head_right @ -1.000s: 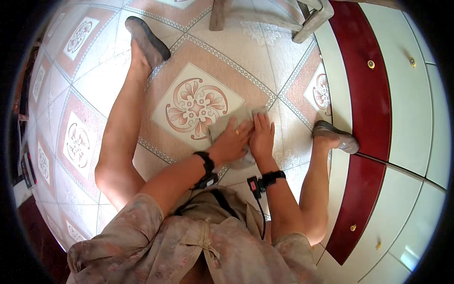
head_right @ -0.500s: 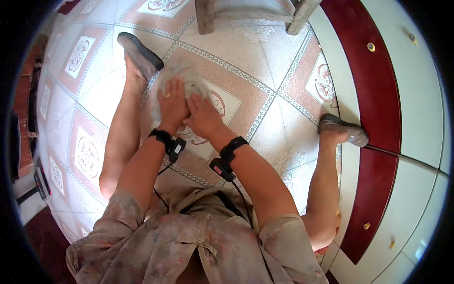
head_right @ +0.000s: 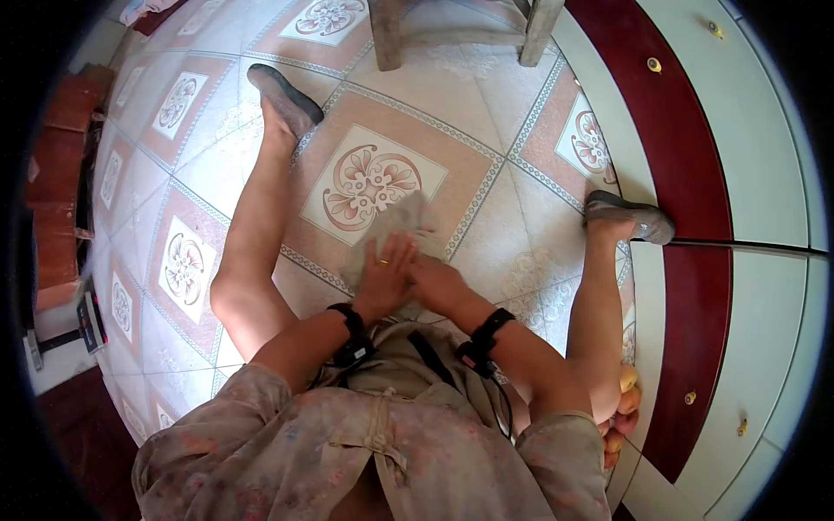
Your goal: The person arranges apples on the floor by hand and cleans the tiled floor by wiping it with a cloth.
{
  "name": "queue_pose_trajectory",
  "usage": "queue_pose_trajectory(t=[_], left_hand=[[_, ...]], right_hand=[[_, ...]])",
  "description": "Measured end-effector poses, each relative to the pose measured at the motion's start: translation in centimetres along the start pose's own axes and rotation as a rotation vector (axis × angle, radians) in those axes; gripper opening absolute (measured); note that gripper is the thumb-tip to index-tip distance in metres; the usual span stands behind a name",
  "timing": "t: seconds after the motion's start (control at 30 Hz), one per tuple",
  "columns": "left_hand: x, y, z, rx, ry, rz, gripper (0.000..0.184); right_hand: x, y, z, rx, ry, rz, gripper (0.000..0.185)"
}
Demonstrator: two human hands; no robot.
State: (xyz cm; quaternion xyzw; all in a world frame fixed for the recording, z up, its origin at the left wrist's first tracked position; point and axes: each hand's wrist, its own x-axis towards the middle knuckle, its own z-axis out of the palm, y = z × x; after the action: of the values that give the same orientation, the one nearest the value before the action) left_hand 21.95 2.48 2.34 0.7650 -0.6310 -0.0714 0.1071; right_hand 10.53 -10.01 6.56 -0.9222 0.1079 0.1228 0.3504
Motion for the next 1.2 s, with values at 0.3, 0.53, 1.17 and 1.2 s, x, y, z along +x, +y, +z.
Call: queue_pose_trajectory(t=[0.3, 0.53, 1.17, 1.2], left_hand=[[9.9, 1.4, 1.3, -0.039, 0.071, 0.299, 0.082], [20.5, -1.1, 2.5, 0.045, 0.185, 0.262, 0.080], [7.1, -0.2, -0.1, 0.111, -0.042, 0.087, 0.090], [5.5, -0.1, -0.8, 0.121, -0.078, 0.077, 0.090]], right_hand=[[-1.5, 9.6, -3.5, 0.408, 0.259, 0.217, 0.040], [5.4, 18.7, -9.5, 0.593, 0.398, 0.321, 0.065], [4.6, 6.9, -2.6, 0.105, 0.272, 0.348, 0.055], [4.1, 5.7, -1.9, 0.121, 0.241, 0.356, 0.056]])
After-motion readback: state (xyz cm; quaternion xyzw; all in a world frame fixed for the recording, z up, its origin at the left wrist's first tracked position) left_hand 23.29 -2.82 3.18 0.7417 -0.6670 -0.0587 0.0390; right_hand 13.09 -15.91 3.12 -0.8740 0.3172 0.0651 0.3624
